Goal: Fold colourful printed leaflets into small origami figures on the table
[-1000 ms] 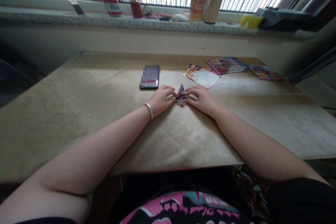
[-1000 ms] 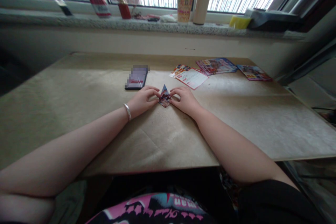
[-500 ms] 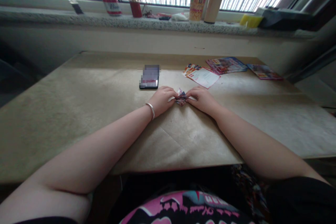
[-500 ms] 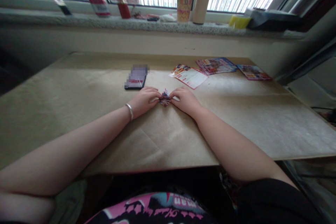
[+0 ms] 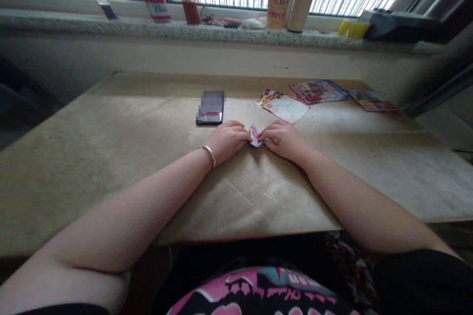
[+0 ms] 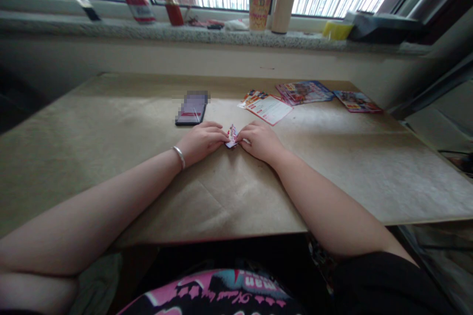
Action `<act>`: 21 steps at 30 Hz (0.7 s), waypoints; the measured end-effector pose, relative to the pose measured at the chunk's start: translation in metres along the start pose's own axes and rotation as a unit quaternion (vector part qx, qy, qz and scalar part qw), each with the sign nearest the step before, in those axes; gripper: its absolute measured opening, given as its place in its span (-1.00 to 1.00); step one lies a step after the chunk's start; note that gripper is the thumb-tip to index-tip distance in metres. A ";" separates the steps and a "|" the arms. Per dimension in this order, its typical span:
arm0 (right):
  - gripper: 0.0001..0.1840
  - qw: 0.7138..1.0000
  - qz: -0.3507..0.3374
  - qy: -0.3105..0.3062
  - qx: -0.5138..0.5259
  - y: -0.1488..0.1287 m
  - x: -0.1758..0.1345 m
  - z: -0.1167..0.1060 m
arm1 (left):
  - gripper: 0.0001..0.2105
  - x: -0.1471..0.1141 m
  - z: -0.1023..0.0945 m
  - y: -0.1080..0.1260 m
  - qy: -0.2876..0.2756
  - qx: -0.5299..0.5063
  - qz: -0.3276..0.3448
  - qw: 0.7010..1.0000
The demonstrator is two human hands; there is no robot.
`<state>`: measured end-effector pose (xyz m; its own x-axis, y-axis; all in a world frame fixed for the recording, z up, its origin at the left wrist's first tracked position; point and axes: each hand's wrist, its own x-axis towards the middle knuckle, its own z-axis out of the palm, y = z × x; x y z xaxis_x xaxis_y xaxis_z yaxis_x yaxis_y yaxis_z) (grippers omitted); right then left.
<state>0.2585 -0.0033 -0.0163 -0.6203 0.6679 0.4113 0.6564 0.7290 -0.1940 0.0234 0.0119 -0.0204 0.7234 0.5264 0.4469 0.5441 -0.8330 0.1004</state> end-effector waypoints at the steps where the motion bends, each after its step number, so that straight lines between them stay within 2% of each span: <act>1: -0.77 1.000 -0.002 -0.003 -0.004 -0.001 0.000 -0.001 | -0.78 0.000 -0.001 0.001 -0.004 0.002 0.002 1.000; 10: -0.74 0.999 -0.007 -0.026 -0.018 -0.007 0.000 -0.007 | -0.78 0.000 -0.005 0.004 -0.024 0.006 0.007 1.000; 17: -0.67 0.999 -0.014 -0.038 -0.035 -0.012 0.000 -0.010 | -0.76 0.000 -0.005 0.004 -0.018 0.022 0.025 0.999; 21: -0.72 0.999 -0.014 -0.036 -0.035 -0.015 0.000 -0.009 | -0.75 0.000 -0.007 0.006 -0.018 0.034 0.036 0.999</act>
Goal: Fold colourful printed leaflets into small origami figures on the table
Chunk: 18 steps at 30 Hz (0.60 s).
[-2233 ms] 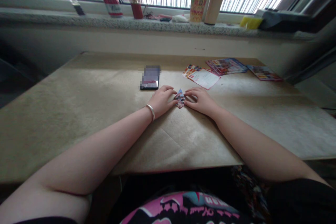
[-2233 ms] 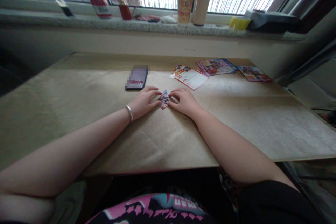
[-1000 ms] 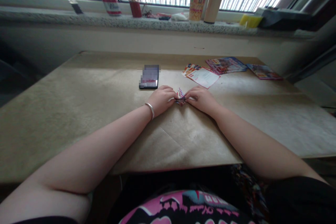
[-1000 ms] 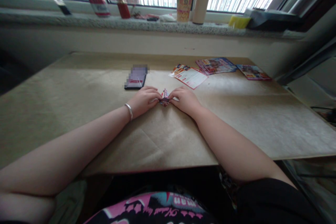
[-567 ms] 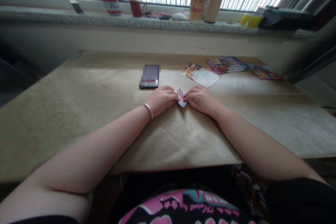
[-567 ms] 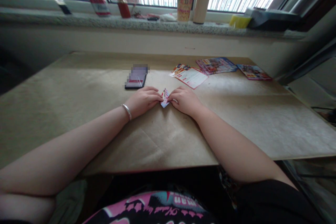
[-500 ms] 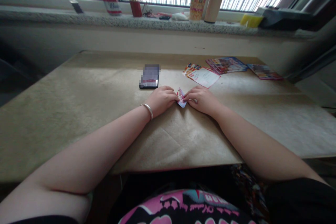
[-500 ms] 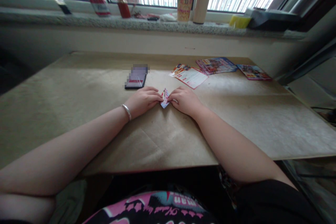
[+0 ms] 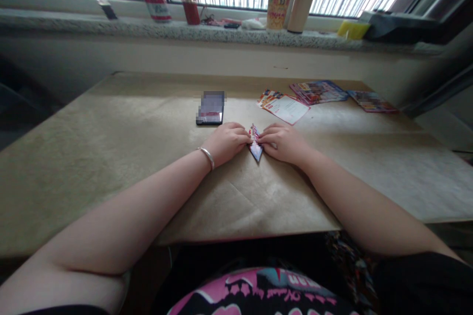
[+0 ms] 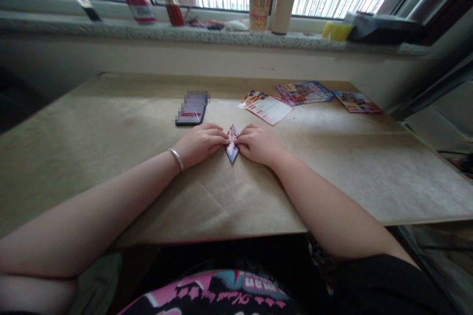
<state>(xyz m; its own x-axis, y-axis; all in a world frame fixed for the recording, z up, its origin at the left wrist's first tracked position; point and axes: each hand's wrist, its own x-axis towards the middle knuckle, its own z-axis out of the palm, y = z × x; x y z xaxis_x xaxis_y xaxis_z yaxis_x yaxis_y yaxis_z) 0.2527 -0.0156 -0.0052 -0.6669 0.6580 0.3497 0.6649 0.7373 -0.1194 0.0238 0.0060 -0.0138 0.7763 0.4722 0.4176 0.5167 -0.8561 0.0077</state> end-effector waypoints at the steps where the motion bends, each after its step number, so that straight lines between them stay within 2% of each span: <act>1: -0.74 1.000 0.004 0.001 0.000 -0.001 0.000 0.000 | -0.75 0.000 -0.001 0.001 -0.003 0.002 0.001 1.000; 10: -0.78 0.999 0.050 0.012 -0.007 -0.002 0.000 0.002 | -0.74 0.002 -0.006 0.009 -0.021 0.006 -0.024 0.999; 18: -0.83 0.998 0.061 0.026 -0.006 0.002 0.000 0.002 | -0.73 -0.001 -0.010 0.001 -0.039 -0.009 -0.047 0.998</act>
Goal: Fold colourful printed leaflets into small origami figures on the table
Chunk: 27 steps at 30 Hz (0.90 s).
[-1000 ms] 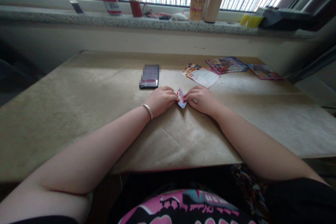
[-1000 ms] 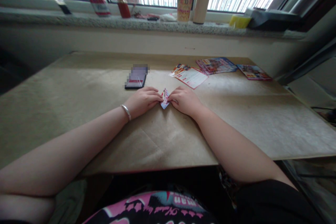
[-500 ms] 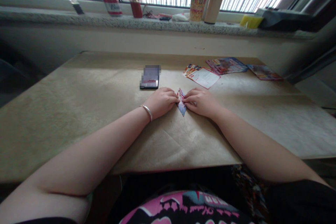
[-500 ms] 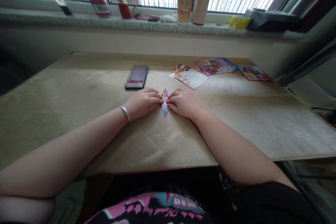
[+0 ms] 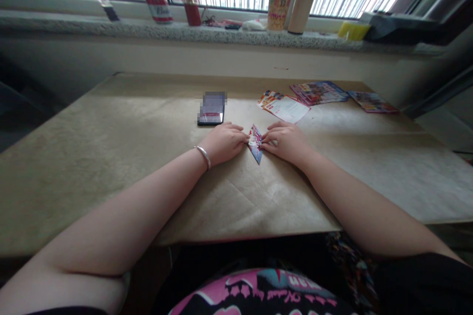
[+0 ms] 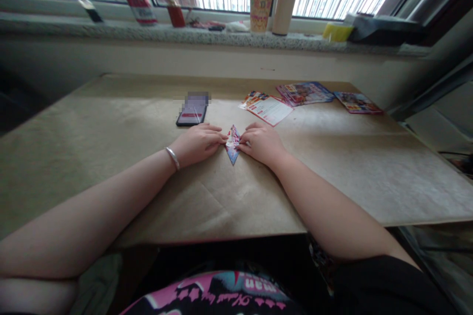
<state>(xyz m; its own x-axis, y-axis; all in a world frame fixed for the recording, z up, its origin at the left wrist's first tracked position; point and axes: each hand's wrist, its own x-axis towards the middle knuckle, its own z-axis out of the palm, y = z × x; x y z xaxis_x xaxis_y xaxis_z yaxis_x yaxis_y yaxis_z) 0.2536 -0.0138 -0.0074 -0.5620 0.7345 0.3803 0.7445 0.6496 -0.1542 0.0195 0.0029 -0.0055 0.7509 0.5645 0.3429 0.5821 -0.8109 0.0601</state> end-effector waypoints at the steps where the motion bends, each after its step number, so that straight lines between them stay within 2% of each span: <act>1: -0.84 1.000 0.002 0.002 0.004 0.000 0.000 0.001 | -0.73 0.000 0.000 -0.001 -0.003 -0.007 0.007 1.000; 9: -0.89 0.999 -0.002 0.006 0.049 0.010 -0.001 0.005 | -0.74 0.001 -0.002 0.001 -0.008 -0.022 0.039 0.999; 18: -0.86 0.994 0.011 0.003 0.105 0.017 -0.003 0.003 | -0.72 -0.001 -0.003 0.000 -0.037 -0.019 -0.003 0.999; 27: -0.81 0.998 0.015 0.010 0.064 0.007 -0.002 0.004 | -0.76 -0.002 0.002 -0.004 0.007 -0.035 0.034 0.999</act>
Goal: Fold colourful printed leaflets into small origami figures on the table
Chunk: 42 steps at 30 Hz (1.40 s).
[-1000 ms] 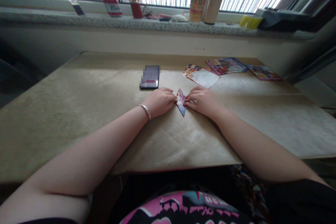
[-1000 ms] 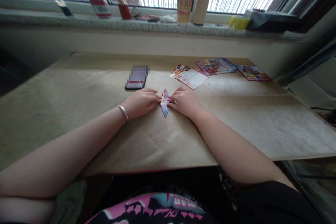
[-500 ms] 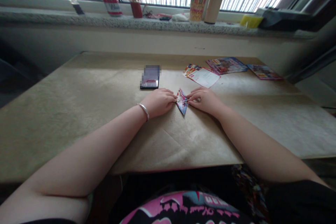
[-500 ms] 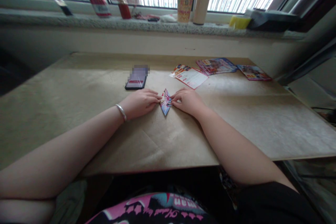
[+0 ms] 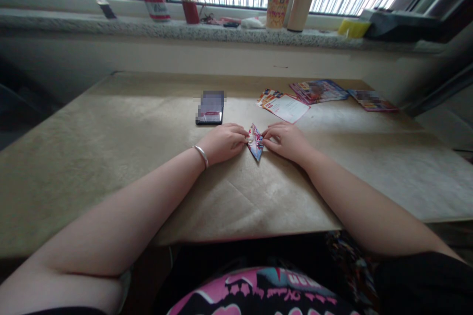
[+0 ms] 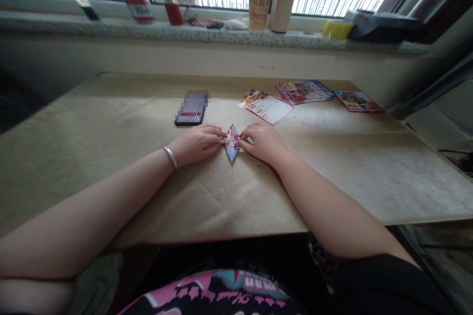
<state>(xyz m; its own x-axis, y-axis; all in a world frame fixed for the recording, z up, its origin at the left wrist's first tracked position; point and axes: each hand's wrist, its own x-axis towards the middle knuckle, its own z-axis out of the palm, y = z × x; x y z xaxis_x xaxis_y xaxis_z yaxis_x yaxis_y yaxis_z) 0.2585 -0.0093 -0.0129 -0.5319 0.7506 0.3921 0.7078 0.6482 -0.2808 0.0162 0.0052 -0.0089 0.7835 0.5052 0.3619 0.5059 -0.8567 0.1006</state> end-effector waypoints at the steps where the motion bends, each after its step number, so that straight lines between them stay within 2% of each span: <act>1: -0.78 1.000 0.005 -0.005 -0.014 -0.002 0.000 0.000 | -0.76 0.000 0.000 0.000 0.002 0.001 0.001 1.000; 4: -0.67 0.999 0.009 -0.022 -0.039 -0.007 0.000 -0.001 | -0.77 0.000 0.000 0.001 0.009 0.015 0.008 1.000; 10: -0.59 0.998 0.014 -0.029 -0.053 -0.004 -0.003 0.000 | -0.79 0.001 -0.003 0.004 0.034 0.049 0.032 0.998; 17: -0.57 0.998 0.029 -0.039 -0.050 0.000 -0.005 0.006 | -0.78 0.002 -0.004 0.006 0.013 0.039 0.055 0.998; 22: -0.58 0.998 0.033 -0.039 -0.048 0.002 -0.005 0.008 | -0.77 0.001 0.001 0.005 0.030 0.013 0.020 0.999; 25: -0.58 0.997 0.030 -0.045 -0.046 0.004 -0.004 0.009 | -0.75 0.002 0.003 0.007 0.022 0.010 -0.041 0.999; 29: -0.60 0.997 0.010 -0.062 -0.034 0.005 -0.003 0.010 | -0.58 0.002 0.005 0.009 -0.003 0.046 -0.120 0.992; 33: -0.57 0.997 0.008 -0.069 -0.022 0.004 -0.003 0.010 | -0.61 0.001 0.006 0.009 -0.044 0.056 -0.131 0.989; 42: -0.61 0.999 0.028 -0.034 -0.007 0.007 -0.002 0.010 | -0.67 0.001 0.003 0.009 -0.033 -0.030 -0.131 0.990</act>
<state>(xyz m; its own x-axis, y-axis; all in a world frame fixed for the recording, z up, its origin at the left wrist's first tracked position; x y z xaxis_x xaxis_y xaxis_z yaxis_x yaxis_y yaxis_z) 0.2600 -0.0047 -0.0249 -0.5207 0.7935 0.3150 0.7442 0.6027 -0.2881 0.0226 -0.0019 -0.0100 0.6506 0.7156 0.2541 0.6746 -0.6983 0.2393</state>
